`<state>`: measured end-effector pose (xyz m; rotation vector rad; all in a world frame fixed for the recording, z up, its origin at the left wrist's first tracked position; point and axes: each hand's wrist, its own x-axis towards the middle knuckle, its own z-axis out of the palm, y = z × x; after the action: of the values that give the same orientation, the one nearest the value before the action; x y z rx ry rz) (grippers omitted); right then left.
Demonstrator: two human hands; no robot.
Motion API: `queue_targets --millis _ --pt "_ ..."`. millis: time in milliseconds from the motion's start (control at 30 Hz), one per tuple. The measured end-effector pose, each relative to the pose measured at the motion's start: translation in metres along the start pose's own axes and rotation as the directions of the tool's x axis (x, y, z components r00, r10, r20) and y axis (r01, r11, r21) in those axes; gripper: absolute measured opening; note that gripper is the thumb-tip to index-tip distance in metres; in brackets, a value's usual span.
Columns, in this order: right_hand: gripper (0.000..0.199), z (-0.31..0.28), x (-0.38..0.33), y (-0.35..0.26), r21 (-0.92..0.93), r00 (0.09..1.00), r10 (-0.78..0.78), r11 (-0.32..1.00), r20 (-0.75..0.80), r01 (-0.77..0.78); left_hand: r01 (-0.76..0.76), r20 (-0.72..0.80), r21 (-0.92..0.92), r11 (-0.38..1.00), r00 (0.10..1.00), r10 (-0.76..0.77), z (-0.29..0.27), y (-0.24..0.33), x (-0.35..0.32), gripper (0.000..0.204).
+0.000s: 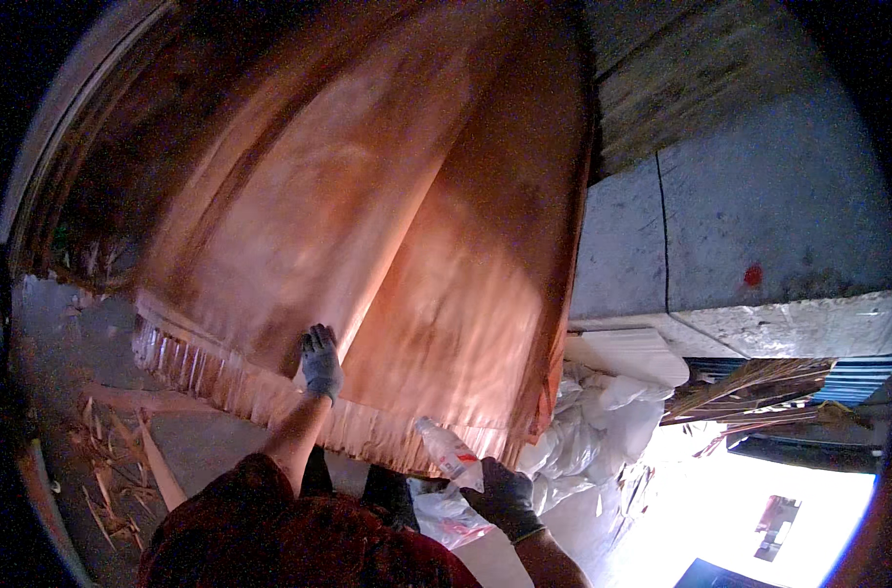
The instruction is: The person fills a plastic bottle with water from a sink and then uses it to wipe the surface of stacked wooden planks. They repeatedly pour water onto the planks and rub the surface with their gloved hand, moving from one plank to the next in a repetitive sequence.
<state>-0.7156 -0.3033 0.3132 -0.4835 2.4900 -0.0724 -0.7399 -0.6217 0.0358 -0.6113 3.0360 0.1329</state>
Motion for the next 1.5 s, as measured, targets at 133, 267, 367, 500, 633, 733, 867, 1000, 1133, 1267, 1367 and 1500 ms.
queue_targets --millis 133,267,367,500,633,733,867,1000,1133,1267,1367,1500 --pt "0.049 0.032 0.007 -0.004 0.046 0.998 -0.056 0.997 -0.031 0.057 0.089 0.135 -0.329 0.94 0.99 -0.046 -0.021 -0.031 0.0 0.057" --pt "0.051 0.039 0.039 -0.021 -0.073 0.986 -0.15 0.985 0.066 0.155 -0.009 0.157 -0.323 0.947 0.986 0.063 -0.123 -0.076 0.023 0.048" --pt "0.064 0.036 0.092 -0.021 -0.214 0.941 -0.338 0.921 -0.018 0.327 -0.131 0.055 -0.494 0.86 0.982 0.181 -0.205 -0.129 0.06 0.044" --pt "0.034 -0.061 0.21 0.002 -0.274 0.861 -0.226 0.956 -0.456 0.106 -0.088 0.138 -0.563 0.822 0.97 0.198 -0.292 -0.172 0.101 0.041" --pt "0.039 -0.204 0.237 -0.013 0.196 0.642 0.284 0.959 -0.713 -0.207 0.026 0.203 -0.496 0.868 0.975 0.087 -0.324 -0.189 0.101 0.045" --pt "0.041 -0.203 0.251 0.019 0.08 0.723 0.197 0.978 -0.662 -0.192 -0.01 0.164 -0.558 0.83 0.979 0.122 -0.287 -0.196 0.094 0.051" --pt "0.038 -0.185 0.201 0.014 -0.325 0.898 -0.084 0.943 -0.432 -0.068 -0.009 0.192 -0.526 0.851 0.973 0.129 -0.228 -0.183 0.077 0.057" --pt "0.037 -0.264 0.22 0.07 -0.313 0.773 -0.037 0.926 -0.634 -0.212 -0.078 0.001 -0.447 0.891 0.996 0.087 -0.148 -0.155 0.052 0.047" --pt "0.044 -0.382 0.226 0.183 -0.269 0.426 -0.088 0.882 -0.901 -0.387 0.154 0.303 -0.397 0.905 0.953 -0.029 -0.113 -0.078 0.038 0.064" --pt "0.046 -0.384 0.212 0.174 -0.151 0.395 -0.002 0.926 -0.919 -0.345 0.105 0.305 -0.212 0.972 0.952 -0.037 -0.081 -0.046 0.015 0.082" --pt "0.047 -0.309 0.183 0.157 -0.203 0.451 0.003 0.89 -0.893 -0.409 0.086 0.297 -0.132 0.987 0.954 -0.043 -0.057 -0.049 0.0 0.088" --pt "0.061 -0.274 0.134 0.15 -0.302 0.785 0.268 0.816 -0.559 -0.493 -0.027 0.385 -0.136 0.99 0.92 0.078 -0.088 -0.066 -0.009 0.083"
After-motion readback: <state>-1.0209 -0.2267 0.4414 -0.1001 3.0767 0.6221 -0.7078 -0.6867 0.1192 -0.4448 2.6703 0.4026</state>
